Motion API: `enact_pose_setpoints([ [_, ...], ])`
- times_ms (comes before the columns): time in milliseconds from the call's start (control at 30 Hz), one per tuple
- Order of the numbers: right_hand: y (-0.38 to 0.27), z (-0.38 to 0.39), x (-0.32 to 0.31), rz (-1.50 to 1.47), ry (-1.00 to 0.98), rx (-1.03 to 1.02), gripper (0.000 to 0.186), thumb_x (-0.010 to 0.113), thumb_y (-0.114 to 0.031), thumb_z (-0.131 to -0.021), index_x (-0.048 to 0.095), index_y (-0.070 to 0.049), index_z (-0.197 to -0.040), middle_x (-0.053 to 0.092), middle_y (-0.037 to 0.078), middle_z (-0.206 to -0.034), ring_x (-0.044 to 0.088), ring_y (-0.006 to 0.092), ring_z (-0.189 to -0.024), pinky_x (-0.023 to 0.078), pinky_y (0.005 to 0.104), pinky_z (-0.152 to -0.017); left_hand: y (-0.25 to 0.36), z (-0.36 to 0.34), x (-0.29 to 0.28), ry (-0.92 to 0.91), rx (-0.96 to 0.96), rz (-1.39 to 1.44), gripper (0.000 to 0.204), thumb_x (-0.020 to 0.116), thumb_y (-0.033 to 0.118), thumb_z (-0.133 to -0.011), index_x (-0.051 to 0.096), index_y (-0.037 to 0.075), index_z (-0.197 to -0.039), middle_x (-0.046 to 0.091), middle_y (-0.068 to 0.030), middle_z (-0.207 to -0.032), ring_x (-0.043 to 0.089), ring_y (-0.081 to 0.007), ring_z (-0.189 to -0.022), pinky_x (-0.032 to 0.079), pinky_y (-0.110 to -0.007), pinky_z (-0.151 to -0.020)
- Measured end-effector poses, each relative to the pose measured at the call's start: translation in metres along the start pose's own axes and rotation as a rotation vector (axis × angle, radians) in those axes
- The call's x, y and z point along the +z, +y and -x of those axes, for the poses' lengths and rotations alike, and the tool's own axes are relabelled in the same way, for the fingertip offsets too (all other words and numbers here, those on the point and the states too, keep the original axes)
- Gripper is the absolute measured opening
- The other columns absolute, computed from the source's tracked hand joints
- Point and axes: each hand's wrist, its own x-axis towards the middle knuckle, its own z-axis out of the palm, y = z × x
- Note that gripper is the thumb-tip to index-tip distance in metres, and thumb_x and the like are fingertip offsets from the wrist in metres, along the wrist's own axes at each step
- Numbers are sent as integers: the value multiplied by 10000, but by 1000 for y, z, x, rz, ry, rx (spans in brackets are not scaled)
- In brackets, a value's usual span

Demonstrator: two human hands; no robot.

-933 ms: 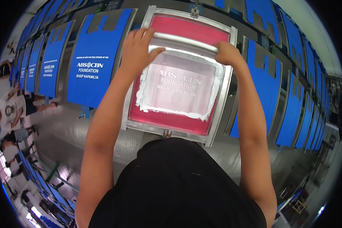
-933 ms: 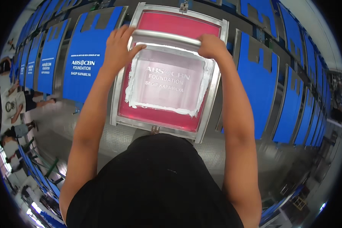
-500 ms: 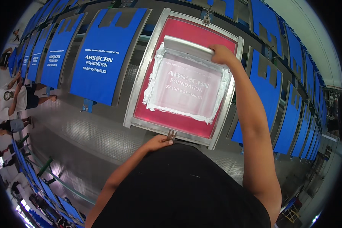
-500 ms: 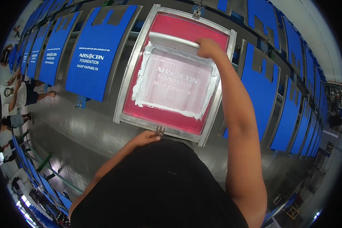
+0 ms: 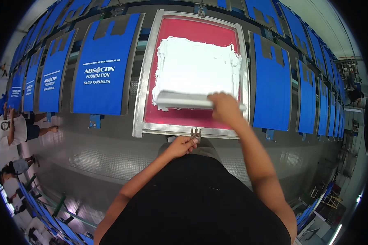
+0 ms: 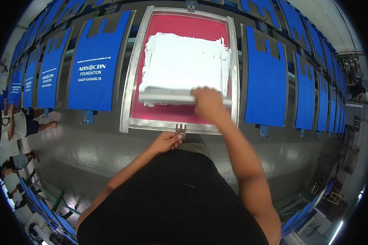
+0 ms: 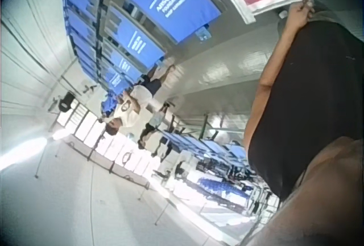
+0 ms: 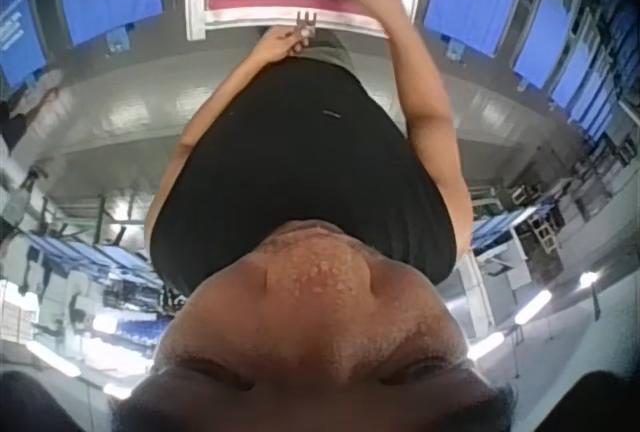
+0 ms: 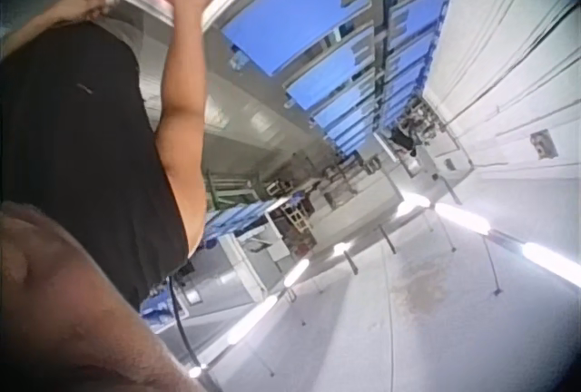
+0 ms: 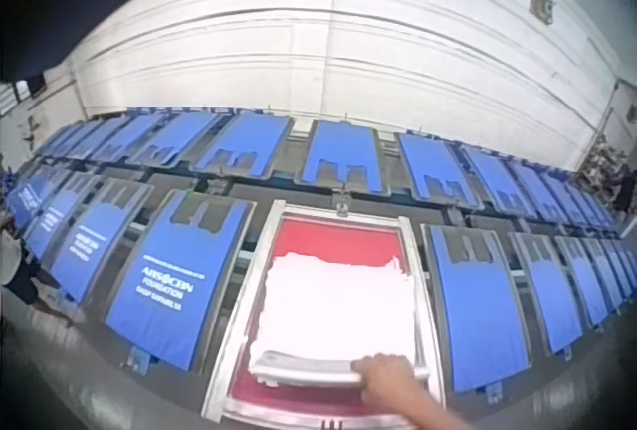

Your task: The person uses a squeegee to spread white ink evenly across a red screen printing frame. They repeatedly pull the ink from the top to the bottom of the frame to ensure full coverage of the mesh.

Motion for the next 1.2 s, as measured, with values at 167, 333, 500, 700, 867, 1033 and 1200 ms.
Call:
enact_pose_setpoints([
  [167, -5, 44, 27, -65, 74, -88, 399, 649, -34, -619, 614, -71, -1015, 645, 97, -915, 590, 290, -906, 447, 393, -787, -2, -10, 8, 168, -161, -57, 386, 589, 349, -945, 652, 24, -748, 575, 8, -609, 525, -69, -551, 419, -232, -511],
  [333, 71, 43, -2, 20, 169, -71, 448, 724, -160, -682, 628, -58, -1108, 663, 128, -980, 608, 283, -930, 458, 393, -807, -35, -32, 19, 283, -227, -411, 485, 572, 487, -897, 676, 32, -767, 614, -63, -626, 598, -169, -582, 477, -328, -590],
  [500, 153, 35, 22, -685, 132, 142, 362, 782, -176, -705, 676, 4, -1000, 678, 115, -890, 642, 188, -831, 498, 335, -747, 12, -8, 18, 344, -144, -773, 511, 539, 508, -900, 679, 29, -790, 635, -151, -681, 634, -302, -649, 487, -409, -639],
  [700, 179, 11, 40, -1176, 123, 240, 300, 789, -145, -707, 699, 5, -951, 678, 49, -856, 606, 126, -786, 462, 262, -737, 75, -13, -106, 1187, 167, -809, 545, 568, 476, -900, 609, -16, -1129, 637, -247, -1057, 595, -409, -1010, 468, -433, -852],
  [867, 156, -7, 50, -1351, 137, 251, 298, 762, -88, -718, 687, 15, -987, 691, 71, -874, 632, 143, -796, 479, 275, -761, 51, -23, -172, 982, 307, -438, 510, 558, 325, -953, 494, -4, -1336, 575, -206, -1281, 534, -267, -1207, 403, -337, -1003],
  [1033, 63, -37, 30, -1335, 17, 233, 348, 770, -80, -677, 684, 14, -1000, 672, 74, -876, 617, 155, -841, 475, 295, -776, 66, 92, -197, 1031, 354, -199, 464, 543, 240, -970, 476, -27, -1343, 588, -172, -1265, 563, -212, -1138, 425, -306, -972],
  [1200, -23, -25, -3, -1243, 209, 327, 370, 777, -89, -667, 687, 21, -1009, 667, 66, -877, 613, 154, -842, 471, 288, -783, 49, 110, -280, 923, 396, -172, 508, 554, 291, -968, 470, -41, -1342, 566, -202, -1288, 532, -241, -1188, 397, -320, -1007],
])
